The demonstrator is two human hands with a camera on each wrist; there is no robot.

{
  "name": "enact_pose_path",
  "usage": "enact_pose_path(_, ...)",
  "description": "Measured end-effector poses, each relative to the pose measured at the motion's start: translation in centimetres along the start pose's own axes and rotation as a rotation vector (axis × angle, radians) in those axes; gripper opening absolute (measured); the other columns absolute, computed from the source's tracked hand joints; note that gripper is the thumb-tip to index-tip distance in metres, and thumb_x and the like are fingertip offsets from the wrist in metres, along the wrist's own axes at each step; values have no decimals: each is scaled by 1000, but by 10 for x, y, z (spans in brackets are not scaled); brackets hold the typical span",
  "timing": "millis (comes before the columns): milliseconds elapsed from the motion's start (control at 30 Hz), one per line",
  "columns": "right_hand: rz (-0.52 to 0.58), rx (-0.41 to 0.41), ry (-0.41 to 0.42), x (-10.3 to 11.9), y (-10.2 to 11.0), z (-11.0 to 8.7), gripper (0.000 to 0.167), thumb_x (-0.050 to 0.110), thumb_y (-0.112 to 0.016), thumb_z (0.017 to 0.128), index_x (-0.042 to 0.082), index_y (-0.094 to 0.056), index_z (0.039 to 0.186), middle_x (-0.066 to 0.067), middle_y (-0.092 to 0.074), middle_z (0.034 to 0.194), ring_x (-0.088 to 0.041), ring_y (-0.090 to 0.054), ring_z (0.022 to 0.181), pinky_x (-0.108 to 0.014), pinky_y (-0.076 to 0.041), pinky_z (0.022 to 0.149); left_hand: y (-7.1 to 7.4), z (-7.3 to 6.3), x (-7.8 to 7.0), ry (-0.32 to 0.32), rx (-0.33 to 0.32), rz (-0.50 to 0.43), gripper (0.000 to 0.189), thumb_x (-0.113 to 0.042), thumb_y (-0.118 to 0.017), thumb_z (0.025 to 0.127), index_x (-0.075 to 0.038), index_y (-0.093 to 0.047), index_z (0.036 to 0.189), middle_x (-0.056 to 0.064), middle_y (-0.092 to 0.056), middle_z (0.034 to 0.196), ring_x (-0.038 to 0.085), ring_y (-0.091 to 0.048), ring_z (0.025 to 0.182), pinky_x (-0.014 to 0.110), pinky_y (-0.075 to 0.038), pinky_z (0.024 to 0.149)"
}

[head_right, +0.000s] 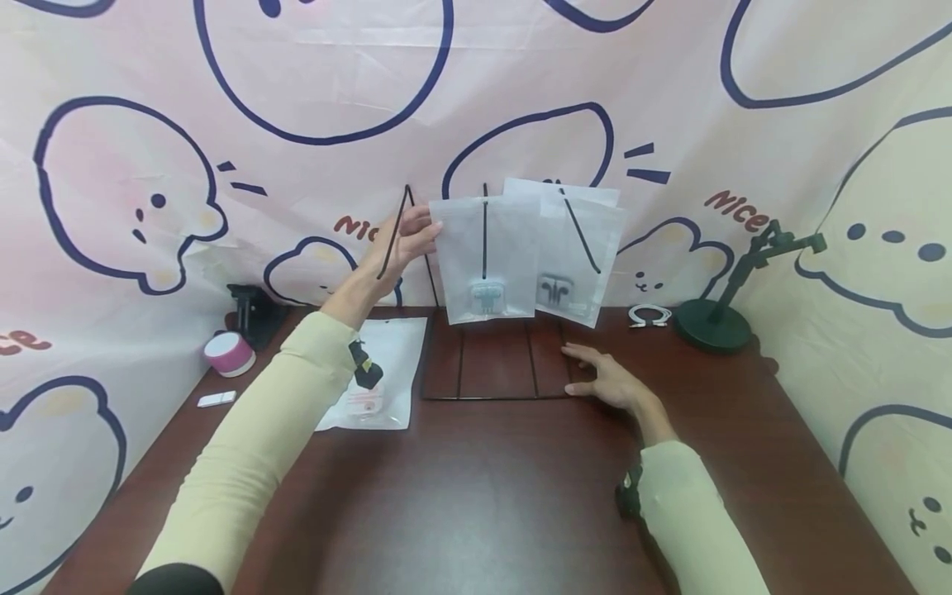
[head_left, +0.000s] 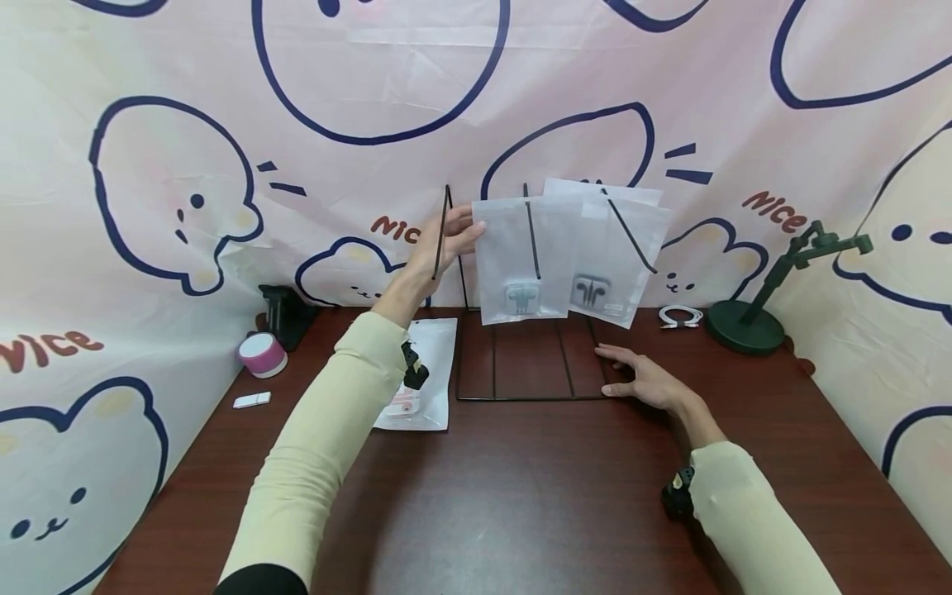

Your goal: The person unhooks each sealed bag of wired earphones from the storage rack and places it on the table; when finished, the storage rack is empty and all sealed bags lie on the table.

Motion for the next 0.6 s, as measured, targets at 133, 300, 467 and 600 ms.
enact_pose_path(133,-1,3,-3,0,0,0,75,21,-76,96,3,-39,159,-22,-28,167,-45,-43,137,-64,-32,113,-5,-2,0,22,7,-9,49,-26,-67,103,-12,-56,149,15,-57,147,28,-57,130,42,-49,106)
enact_pose_path(300,4,1,-8,-1,-1,0,75,21,-76,96,4,-40,159,-22,-28,167,-45,-43,138,-63,-31,113,-10,-9,0,4,52,-40,48,-23,-66,103,-9,-56,148,17,-60,142,26,-62,120,40,-52,100)
enact_pose_path(467,10,3,-18,-2,-1,1,75,21,-76,96,5,-39,159,-22,-29,167,-45,-43,138,-64,-32,114,-12,-22,0,-30,110,-35,41,-22,-65,104,-5,-62,141,15,-66,128,24,-65,109,39,-55,95)
enact_pose_path(600,16,0,-18,-1,-1,0,75,20,-76,96,4,-39,159,-22,-30,166,-45,-42,138,-63,-33,113,-12,-31,2,-52,133,-28,38,-25,-66,103,-7,-66,136,11,-71,121,22,-67,105,37,-55,93)
Point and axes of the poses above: each hand's wrist, its own z-axis towards the middle knuckle, its own y-axis out of the back of the hand, x = y × z, the point moved 5 cm from there along z, towards the middle knuckle
